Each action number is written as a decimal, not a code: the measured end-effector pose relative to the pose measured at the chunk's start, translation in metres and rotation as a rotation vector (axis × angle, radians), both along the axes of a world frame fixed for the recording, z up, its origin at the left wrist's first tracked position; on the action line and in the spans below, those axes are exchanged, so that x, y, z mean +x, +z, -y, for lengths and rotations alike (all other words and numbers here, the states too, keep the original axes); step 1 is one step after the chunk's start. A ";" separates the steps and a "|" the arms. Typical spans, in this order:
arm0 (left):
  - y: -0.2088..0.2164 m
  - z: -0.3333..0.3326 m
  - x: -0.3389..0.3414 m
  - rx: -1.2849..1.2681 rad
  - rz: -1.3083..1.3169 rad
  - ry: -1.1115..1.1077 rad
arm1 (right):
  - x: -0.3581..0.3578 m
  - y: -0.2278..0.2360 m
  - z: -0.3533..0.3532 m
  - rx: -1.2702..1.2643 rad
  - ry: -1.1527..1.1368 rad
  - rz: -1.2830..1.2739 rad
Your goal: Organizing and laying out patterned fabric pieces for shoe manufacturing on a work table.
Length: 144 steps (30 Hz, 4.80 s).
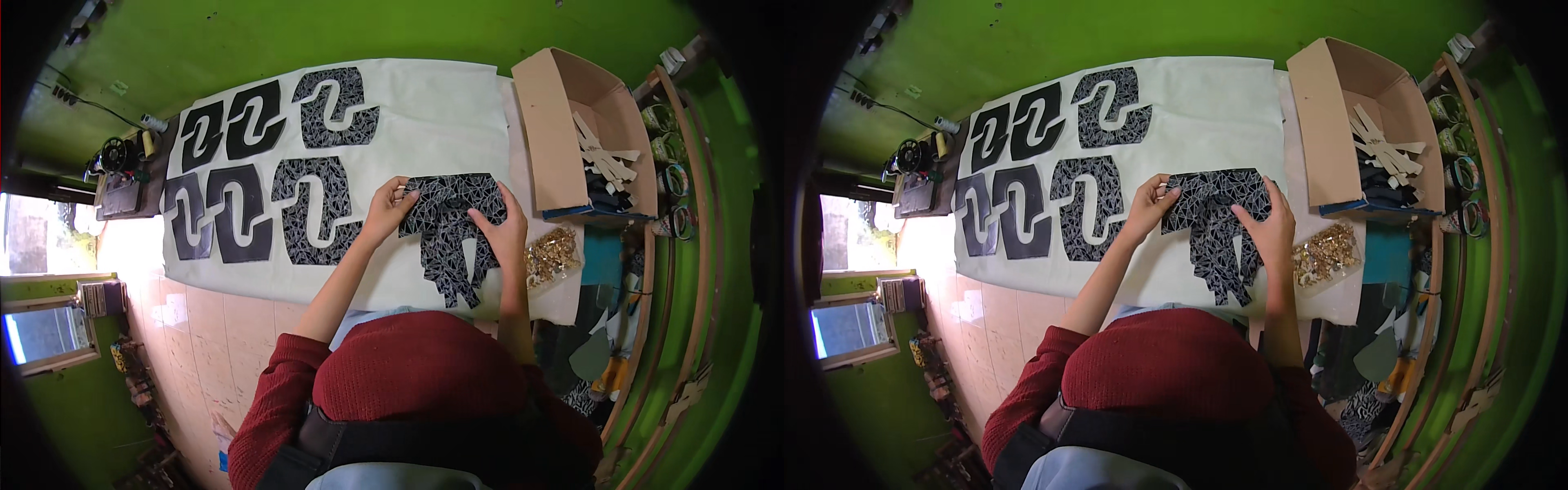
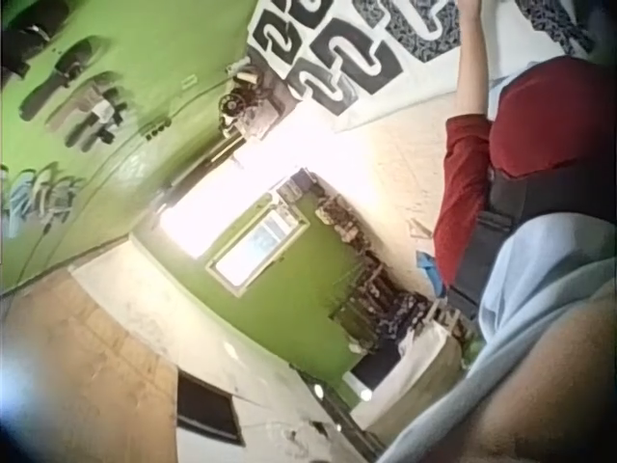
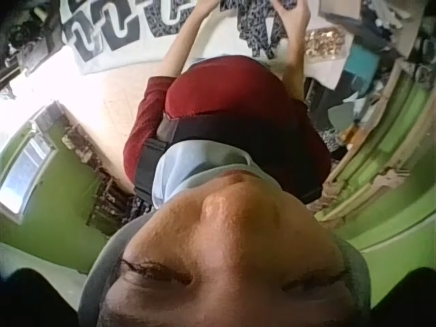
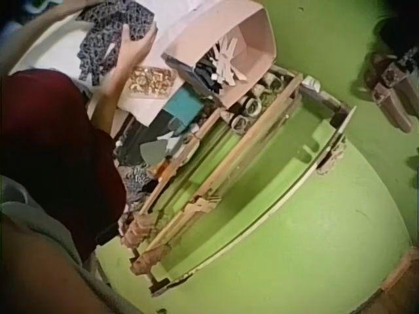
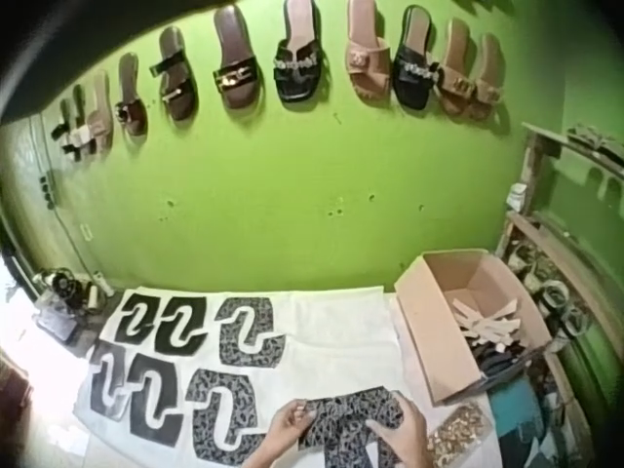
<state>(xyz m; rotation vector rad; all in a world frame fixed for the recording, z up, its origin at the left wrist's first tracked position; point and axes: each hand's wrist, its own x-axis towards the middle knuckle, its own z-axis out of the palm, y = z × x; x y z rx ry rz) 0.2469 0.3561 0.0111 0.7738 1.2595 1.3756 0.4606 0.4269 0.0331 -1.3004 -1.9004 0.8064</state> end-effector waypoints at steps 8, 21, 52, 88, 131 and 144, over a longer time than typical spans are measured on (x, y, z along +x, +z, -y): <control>-0.005 -0.094 -0.081 0.059 -0.061 0.079 | -0.054 -0.021 -0.086 -0.409 0.084 -0.572; -0.032 -0.264 -0.194 -0.108 -0.317 -0.011 | -0.157 -0.091 -0.277 -0.073 -0.013 -0.245; -0.053 -0.278 -0.170 0.224 -1.221 0.162 | -0.188 -0.102 -0.251 0.439 -0.224 0.522; -0.001 -0.020 0.051 0.249 -0.963 -0.337 | 0.008 -0.012 0.011 0.134 0.192 0.413; -0.070 -0.197 -0.092 -0.200 -0.620 0.166 | -0.089 -0.098 -0.191 -0.119 -0.139 -0.172; -0.061 -0.198 -0.091 -0.167 -0.793 0.148 | -0.095 -0.100 -0.185 -0.070 -0.178 0.049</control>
